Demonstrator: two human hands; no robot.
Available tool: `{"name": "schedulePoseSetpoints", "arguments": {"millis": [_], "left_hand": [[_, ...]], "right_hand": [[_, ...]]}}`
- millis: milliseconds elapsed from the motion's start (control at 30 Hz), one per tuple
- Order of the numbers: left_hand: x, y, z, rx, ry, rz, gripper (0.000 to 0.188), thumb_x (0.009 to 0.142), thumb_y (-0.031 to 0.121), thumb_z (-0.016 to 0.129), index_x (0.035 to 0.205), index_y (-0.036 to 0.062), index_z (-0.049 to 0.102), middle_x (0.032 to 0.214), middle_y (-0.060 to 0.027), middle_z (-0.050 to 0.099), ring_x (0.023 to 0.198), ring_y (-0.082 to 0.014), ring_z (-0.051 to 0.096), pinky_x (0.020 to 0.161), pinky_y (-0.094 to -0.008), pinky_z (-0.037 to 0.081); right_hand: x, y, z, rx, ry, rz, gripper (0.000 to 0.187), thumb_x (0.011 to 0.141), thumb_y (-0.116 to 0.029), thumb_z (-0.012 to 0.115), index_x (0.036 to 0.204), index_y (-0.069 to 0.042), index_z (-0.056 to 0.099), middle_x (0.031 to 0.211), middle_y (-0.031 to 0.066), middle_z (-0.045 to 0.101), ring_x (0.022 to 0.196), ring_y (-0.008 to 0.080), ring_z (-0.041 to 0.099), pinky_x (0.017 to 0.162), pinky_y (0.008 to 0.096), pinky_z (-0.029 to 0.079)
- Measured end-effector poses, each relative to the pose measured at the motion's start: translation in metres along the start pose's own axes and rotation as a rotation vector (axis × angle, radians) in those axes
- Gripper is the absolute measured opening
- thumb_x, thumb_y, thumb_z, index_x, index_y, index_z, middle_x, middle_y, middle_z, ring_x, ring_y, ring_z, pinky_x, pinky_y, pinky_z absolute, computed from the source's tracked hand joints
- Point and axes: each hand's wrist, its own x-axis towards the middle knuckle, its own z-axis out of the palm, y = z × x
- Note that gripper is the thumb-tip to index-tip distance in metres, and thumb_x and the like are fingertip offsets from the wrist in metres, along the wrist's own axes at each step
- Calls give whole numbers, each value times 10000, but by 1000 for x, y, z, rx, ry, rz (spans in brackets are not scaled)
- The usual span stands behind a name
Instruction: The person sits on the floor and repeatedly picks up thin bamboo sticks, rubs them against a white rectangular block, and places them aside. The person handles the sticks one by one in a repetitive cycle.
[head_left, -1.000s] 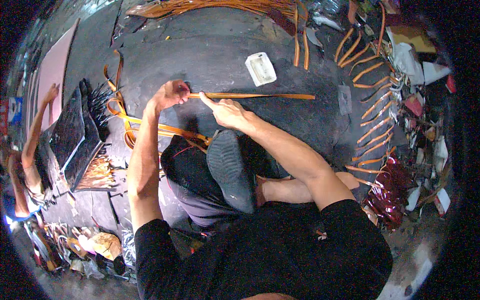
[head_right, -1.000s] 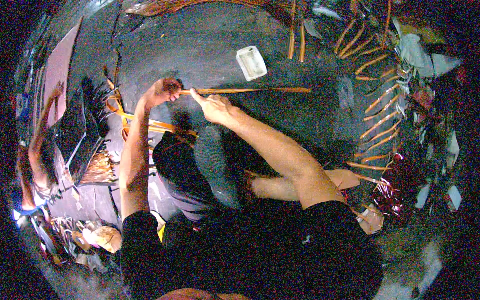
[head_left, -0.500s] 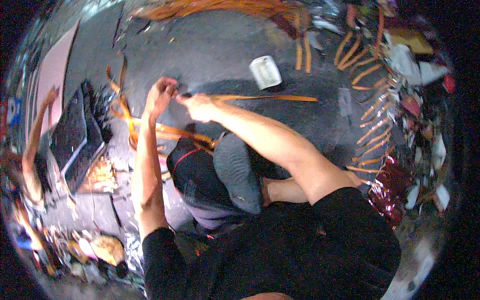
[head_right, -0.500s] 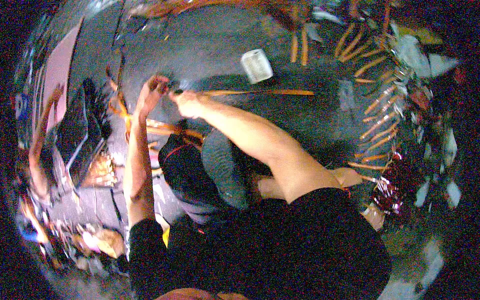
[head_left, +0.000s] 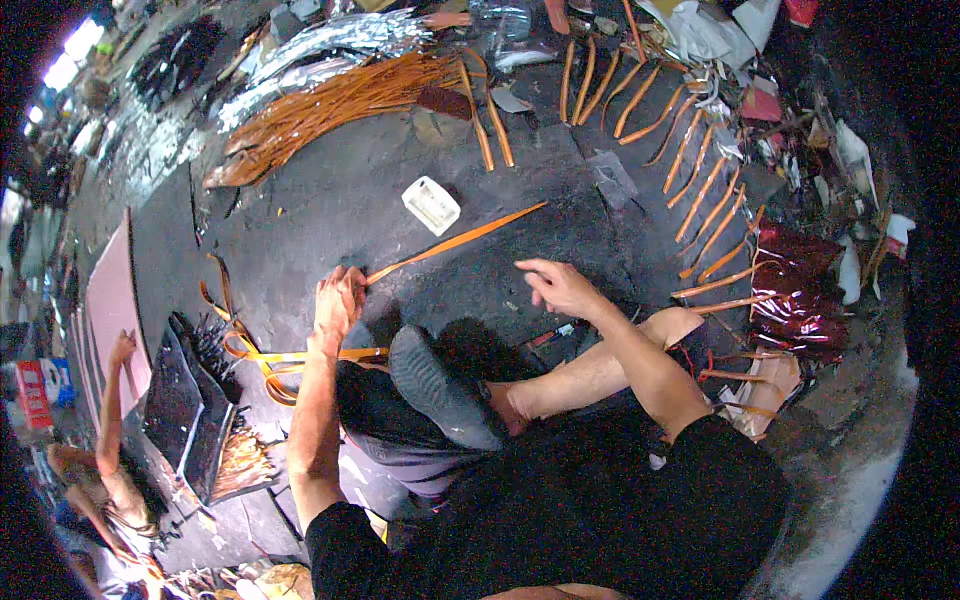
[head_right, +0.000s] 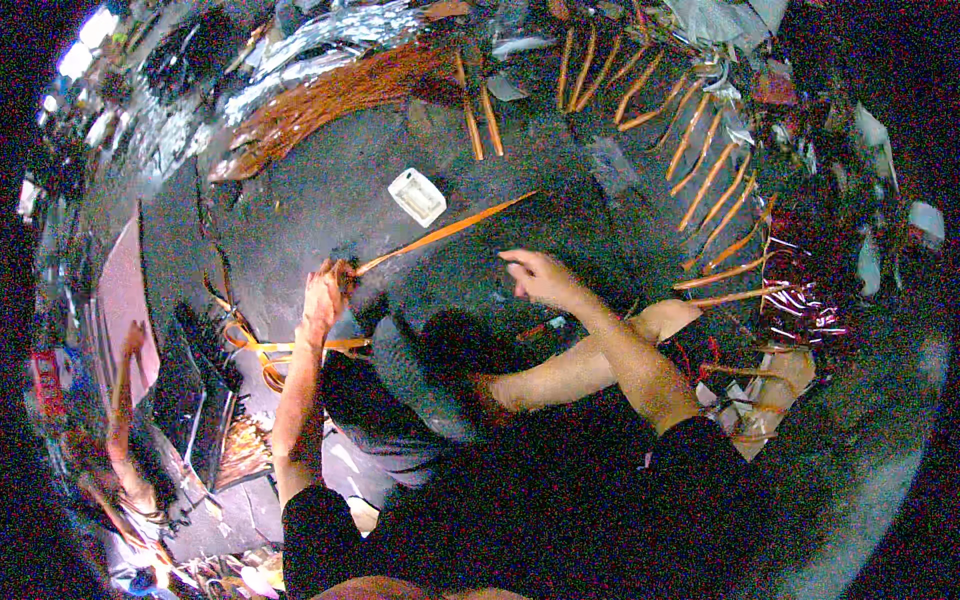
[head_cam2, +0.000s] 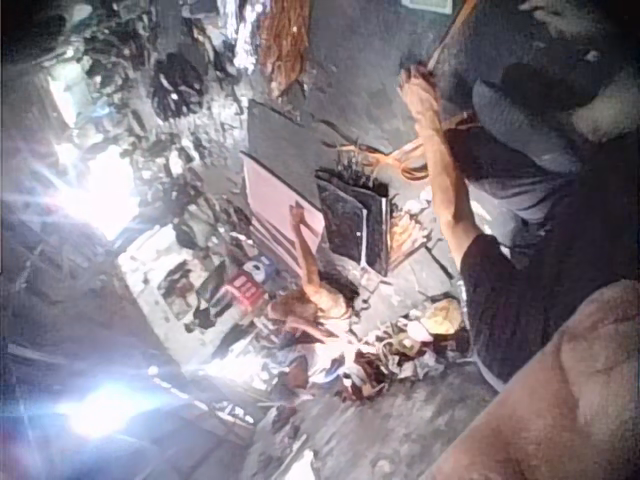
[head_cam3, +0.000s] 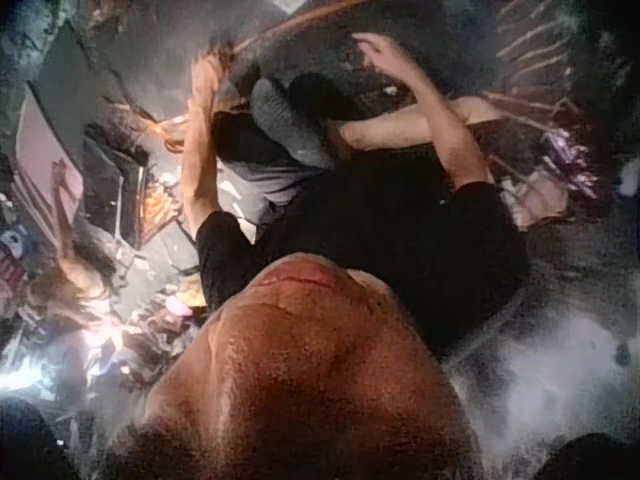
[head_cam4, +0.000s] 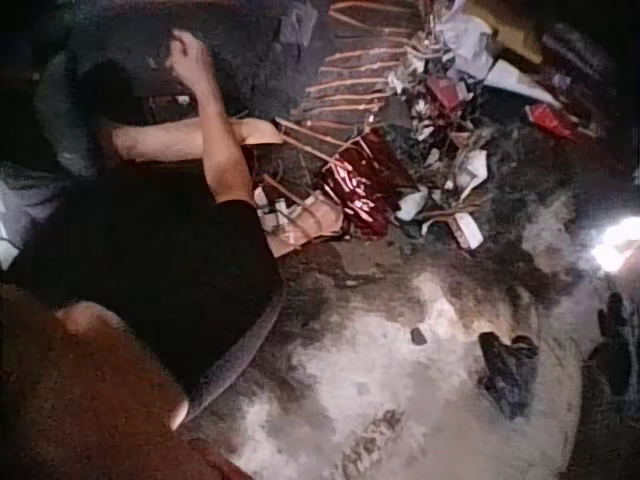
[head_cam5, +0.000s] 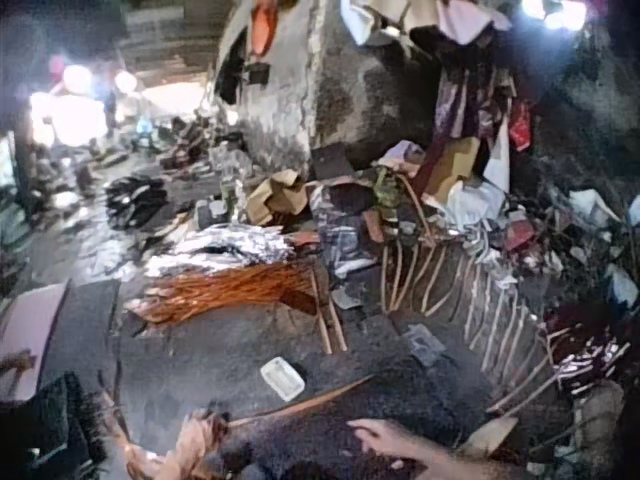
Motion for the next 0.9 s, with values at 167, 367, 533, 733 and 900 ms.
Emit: {"name": "schedulePoseSetpoints", "arguments": {"millis": [167,367,533,733,900], "left_hand": [[3,-12,8,-191,-120,-65,190,778,68,592,967,79,578,894,-152,624,832,-357,617,707,-429,499],[35,45,-75,-801,-724,-132,212,819,148,593,1003,43,592,950,-44,647,891,-148,610,767,-284,485],[103,170,-181,-936,-508,-110,289,820,203,624,1068,60,590,873,18,586,823,-87,547,738,-237,444],[251,276,-183,-1100,-166,90,422,934,311,548,1245,27,554,1062,-18,601,938,-115,547,820,-265,445],[381,300,-177,-1003,-42,313,357,931,402,534,1080,89,620,931,7,622,767,-111,563,694,-262,429]], "right_hand": [[-15,44,-1,217,74,43,369,966,-232,501,1312,-108,522,696,34,625,498,105,520,470,279,452],[5,37,9,182,108,-137,352,950,-217,525,1271,-77,554,720,52,643,555,140,575,545,318,493],[9,25,10,239,105,-178,358,916,-221,571,1245,-79,576,799,114,682,627,202,632,648,366,521],[20,43,14,22,281,-312,326,938,-228,545,1242,-114,573,746,125,685,671,227,671,666,362,528],[27,43,5,113,334,-329,341,903,-234,604,1207,-81,587,789,156,683,686,275,673,662,394,525]]}}
